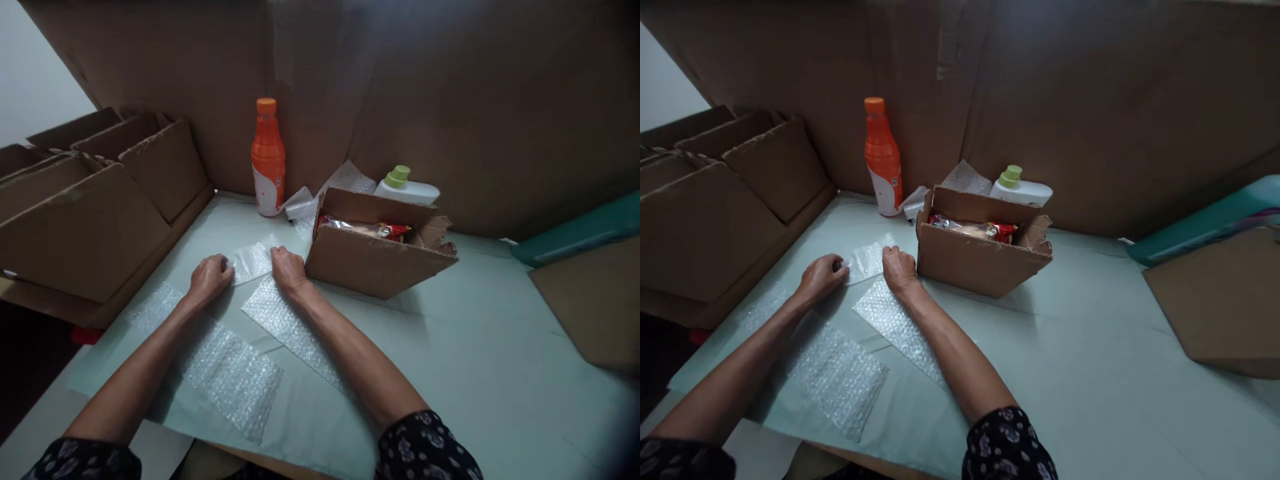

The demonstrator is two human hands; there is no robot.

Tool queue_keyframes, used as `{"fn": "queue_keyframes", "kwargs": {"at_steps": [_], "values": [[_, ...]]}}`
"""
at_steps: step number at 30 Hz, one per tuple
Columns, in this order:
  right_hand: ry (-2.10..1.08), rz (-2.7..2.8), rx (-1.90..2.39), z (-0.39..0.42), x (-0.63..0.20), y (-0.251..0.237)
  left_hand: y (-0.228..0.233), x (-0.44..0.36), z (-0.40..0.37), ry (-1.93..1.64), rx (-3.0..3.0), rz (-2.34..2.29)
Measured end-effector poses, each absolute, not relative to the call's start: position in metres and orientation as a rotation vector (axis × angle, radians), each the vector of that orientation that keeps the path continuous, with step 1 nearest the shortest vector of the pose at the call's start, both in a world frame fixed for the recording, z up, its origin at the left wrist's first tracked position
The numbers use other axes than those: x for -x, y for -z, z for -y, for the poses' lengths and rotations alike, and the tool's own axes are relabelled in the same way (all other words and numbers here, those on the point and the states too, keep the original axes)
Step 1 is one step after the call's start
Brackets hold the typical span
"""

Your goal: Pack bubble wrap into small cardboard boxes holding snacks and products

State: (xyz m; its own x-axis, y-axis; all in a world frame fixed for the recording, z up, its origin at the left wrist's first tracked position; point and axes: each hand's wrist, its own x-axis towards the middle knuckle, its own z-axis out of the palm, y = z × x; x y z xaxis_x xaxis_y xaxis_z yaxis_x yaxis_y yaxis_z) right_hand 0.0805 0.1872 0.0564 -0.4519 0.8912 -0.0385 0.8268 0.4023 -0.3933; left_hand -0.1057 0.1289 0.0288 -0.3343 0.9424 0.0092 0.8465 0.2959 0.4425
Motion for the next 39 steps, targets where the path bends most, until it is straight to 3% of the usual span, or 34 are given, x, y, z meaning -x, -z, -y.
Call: {"fn": "queue_keyframes", "kwargs": {"at_steps": [6, 8, 11, 14, 17, 25, 31, 35, 39], "values": [[-0.758, 2.190, 1.444, -0.114, -0.165, -0.099, -0.061, 0.114, -0.120, -0.856, -1.577, -2.107], [-1.151, 1.795, 1.390, -0.077, -0.207, -0.102, -0.069, 0.104, -0.105, -0.944, -1.569, -1.887], [-1.355, 1.518, 1.487, -0.032, -0.261, -0.086, -0.062, 0.071, -0.088, -0.696, -1.712, -1.716], [-1.180, 1.698, 1.718, -0.002, -0.291, -0.056, -0.045, 0.039, -0.082, -0.323, -1.866, -1.804], [-0.792, 1.898, 1.919, 0.011, -0.305, -0.036, -0.036, 0.029, -0.080, -0.204, -1.920, -1.862], [-0.121, 2.224, 1.745, -0.029, -0.282, -0.026, -0.039, 0.052, -0.099, -0.085, -1.995, -2.071], [-0.395, 2.193, 1.616, -0.028, -0.258, -0.017, -0.033, 0.031, -0.096, -0.066, -2.046, -1.965], [-0.667, 1.919, 1.532, 0.017, -0.274, -0.029, -0.049, 0.011, -0.081, -0.127, -2.054, -1.916], [-0.737, 1.732, 1.592, 0.046, -0.304, -0.036, -0.070, -0.015, -0.074, -0.188, -2.080, -1.874]]}}
